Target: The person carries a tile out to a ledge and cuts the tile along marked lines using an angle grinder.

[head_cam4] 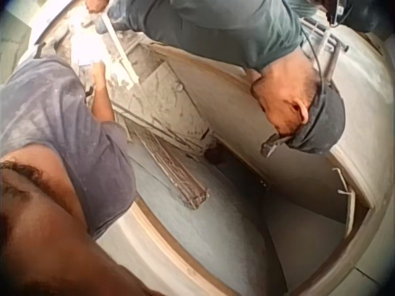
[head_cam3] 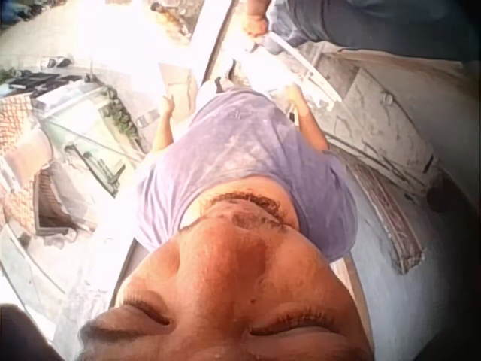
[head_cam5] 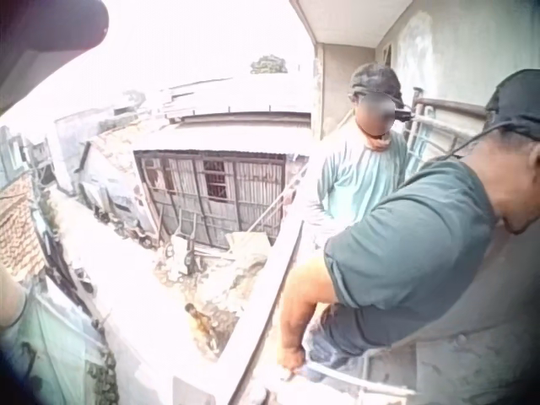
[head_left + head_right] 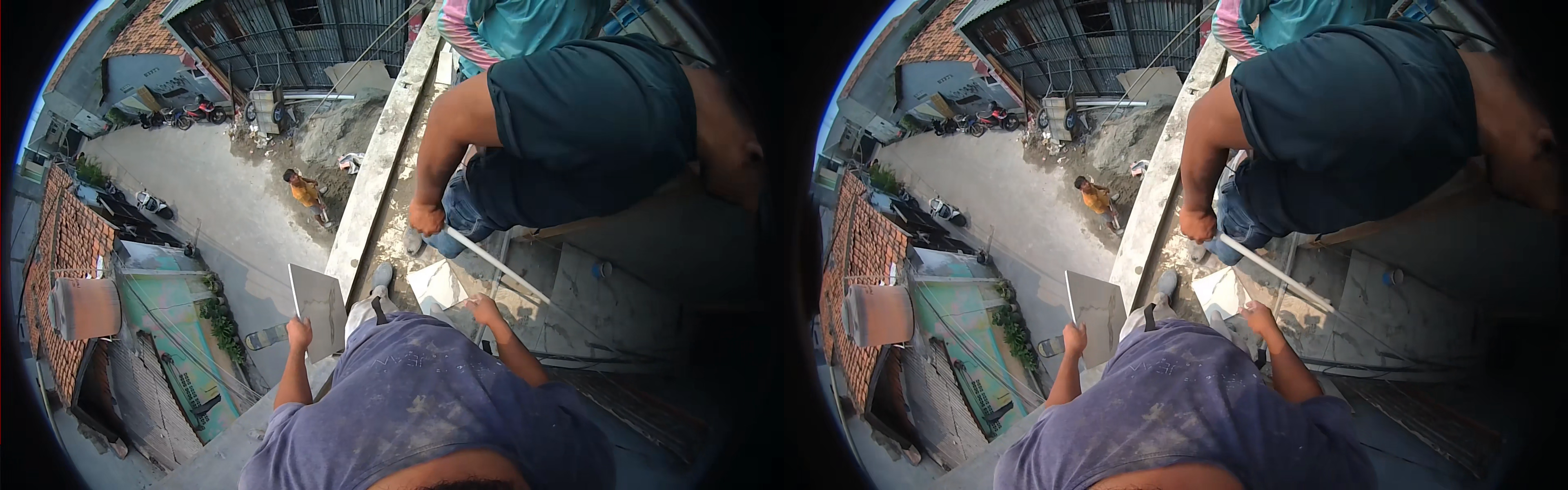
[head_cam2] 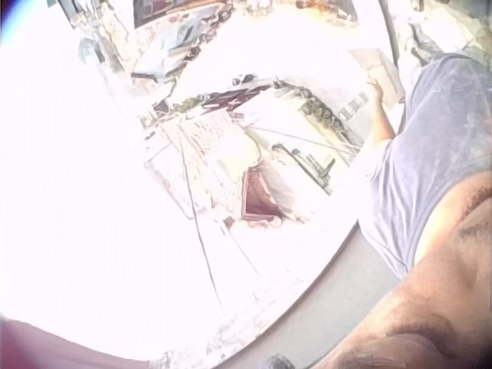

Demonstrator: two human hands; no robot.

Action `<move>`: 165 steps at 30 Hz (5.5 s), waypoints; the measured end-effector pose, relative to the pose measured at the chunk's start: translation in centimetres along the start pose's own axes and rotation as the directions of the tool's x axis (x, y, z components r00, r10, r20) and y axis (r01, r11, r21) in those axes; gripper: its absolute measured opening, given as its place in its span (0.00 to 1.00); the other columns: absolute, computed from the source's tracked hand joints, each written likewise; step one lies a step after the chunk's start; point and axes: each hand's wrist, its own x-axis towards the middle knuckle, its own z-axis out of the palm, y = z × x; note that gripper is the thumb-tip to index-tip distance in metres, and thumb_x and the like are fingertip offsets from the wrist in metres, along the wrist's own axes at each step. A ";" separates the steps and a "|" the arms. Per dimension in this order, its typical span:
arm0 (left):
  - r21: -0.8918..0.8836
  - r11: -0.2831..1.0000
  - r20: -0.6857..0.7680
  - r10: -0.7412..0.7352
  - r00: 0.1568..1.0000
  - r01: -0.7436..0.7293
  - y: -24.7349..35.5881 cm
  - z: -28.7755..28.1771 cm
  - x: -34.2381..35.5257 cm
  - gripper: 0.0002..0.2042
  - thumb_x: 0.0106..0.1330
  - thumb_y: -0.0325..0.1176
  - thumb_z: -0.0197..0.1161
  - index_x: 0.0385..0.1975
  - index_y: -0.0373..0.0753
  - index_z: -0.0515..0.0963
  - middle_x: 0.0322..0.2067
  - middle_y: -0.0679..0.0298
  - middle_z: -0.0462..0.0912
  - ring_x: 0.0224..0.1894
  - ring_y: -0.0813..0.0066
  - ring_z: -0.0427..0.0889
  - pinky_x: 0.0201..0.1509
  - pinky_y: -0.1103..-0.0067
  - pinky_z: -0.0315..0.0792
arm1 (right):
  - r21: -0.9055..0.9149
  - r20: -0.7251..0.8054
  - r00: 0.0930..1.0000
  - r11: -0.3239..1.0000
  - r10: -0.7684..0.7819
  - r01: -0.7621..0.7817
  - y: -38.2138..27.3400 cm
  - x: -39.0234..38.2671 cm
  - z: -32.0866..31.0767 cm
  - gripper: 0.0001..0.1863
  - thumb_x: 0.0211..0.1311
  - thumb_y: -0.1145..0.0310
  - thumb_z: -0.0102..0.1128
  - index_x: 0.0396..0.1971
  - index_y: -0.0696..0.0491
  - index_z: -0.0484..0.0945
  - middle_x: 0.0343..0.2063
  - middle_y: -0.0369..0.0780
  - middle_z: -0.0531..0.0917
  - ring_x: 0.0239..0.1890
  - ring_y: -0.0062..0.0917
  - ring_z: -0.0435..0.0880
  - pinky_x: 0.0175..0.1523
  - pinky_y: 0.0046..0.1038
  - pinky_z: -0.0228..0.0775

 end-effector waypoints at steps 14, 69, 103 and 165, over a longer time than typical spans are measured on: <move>-0.049 0.998 -0.010 0.039 0.999 -0.040 0.3 0.5 1.0 0.17 0.61 0.39 0.58 0.33 0.26 0.75 0.32 0.38 0.78 0.40 0.38 0.76 0.45 0.58 0.70 | -0.103 -0.079 0.848 0.850 -0.524 0.516 -18.7 -2.5 -2.8 0.22 0.55 0.60 0.64 0.45 0.58 0.76 0.39 0.47 0.82 0.39 0.34 0.83 0.44 0.32 0.74; -0.111 0.993 0.015 0.051 0.999 -0.049 2.9 -0.8 -2.7 0.14 0.60 0.36 0.58 0.38 0.30 0.78 0.32 0.41 0.80 0.40 0.42 0.78 0.44 0.61 0.72 | -0.399 -0.549 0.742 0.901 -0.383 0.170 -1.1 -11.9 -8.9 0.25 0.44 0.65 0.72 0.43 0.54 0.73 0.40 0.45 0.75 0.45 0.40 0.74 0.49 0.38 0.68; -0.079 0.983 0.050 0.172 0.984 -0.168 3.2 -1.4 -0.8 0.16 0.60 0.37 0.60 0.31 0.25 0.75 0.24 0.41 0.78 0.32 0.41 0.79 0.37 0.61 0.71 | -0.448 -0.636 0.719 0.893 -0.281 -0.048 -0.2 -9.9 -8.9 0.39 0.44 0.57 0.71 0.56 0.54 0.66 0.52 0.49 0.69 0.58 0.45 0.64 0.59 0.44 0.59; -0.190 0.979 0.051 -0.067 0.996 0.075 4.8 -7.8 5.9 0.13 0.62 0.32 0.59 0.38 0.26 0.75 0.18 0.45 0.74 0.22 0.50 0.73 0.32 0.62 0.67 | -0.289 -0.554 0.675 0.873 -0.488 0.393 -43.9 18.7 3.7 0.54 0.56 0.49 0.61 0.64 0.69 0.37 0.65 0.62 0.45 0.69 0.48 0.43 0.71 0.36 0.39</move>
